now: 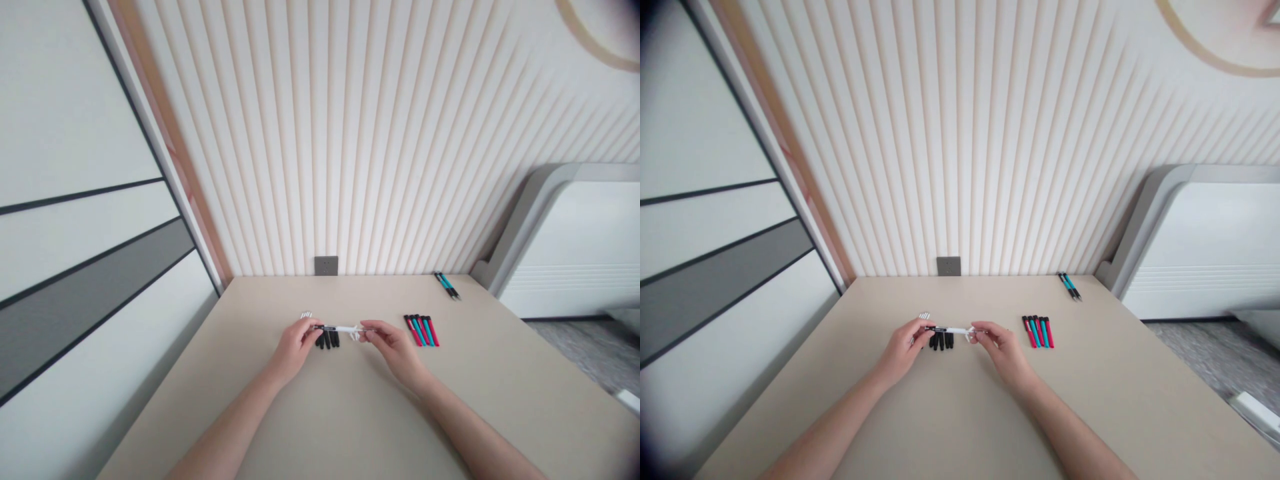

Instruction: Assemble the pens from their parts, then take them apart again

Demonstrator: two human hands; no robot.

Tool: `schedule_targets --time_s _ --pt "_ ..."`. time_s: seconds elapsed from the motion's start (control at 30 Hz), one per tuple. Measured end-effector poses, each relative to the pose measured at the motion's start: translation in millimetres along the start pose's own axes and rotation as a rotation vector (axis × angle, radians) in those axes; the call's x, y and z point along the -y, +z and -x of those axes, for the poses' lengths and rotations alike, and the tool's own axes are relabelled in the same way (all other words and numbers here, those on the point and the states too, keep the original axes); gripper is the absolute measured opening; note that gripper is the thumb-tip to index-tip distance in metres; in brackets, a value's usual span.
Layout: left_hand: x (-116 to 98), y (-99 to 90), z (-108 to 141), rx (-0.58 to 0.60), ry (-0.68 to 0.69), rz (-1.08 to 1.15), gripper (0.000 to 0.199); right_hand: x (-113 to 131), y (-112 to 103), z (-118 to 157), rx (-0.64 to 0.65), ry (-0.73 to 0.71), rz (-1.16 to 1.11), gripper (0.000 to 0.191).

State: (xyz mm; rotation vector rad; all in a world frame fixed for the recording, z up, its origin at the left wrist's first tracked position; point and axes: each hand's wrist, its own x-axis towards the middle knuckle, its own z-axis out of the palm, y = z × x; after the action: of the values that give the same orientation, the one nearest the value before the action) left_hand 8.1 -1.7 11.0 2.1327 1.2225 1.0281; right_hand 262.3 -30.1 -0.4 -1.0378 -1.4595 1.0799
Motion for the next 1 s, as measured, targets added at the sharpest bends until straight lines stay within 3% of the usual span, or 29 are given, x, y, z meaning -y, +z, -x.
schedule_targets --time_s 0.2,0.47,0.73,0.83,1.0 --pt "0.0 -3.3 1.1 0.041 0.018 0.037 0.021 -3.6 -2.3 -1.2 -0.003 0.048 -0.060 0.036" --pt "3.7 0.8 2.2 0.058 0.066 0.015 0.018 -2.1 -5.0 -1.4 -0.071 0.006 0.101 0.032" --pt "2.7 -1.0 2.2 -0.015 0.084 -0.016 0.019 1.1 -3.7 -0.5 -0.025 -0.028 0.155 0.033" --pt "0.7 -2.6 4.1 -0.052 0.120 -0.020 0.020 0.0 -3.4 -0.9 -0.034 0.002 0.141 0.033" --pt "2.7 0.2 6.9 -0.001 0.210 -0.027 0.019 -8.4 -5.9 -3.5 -0.075 0.035 0.147 0.033"
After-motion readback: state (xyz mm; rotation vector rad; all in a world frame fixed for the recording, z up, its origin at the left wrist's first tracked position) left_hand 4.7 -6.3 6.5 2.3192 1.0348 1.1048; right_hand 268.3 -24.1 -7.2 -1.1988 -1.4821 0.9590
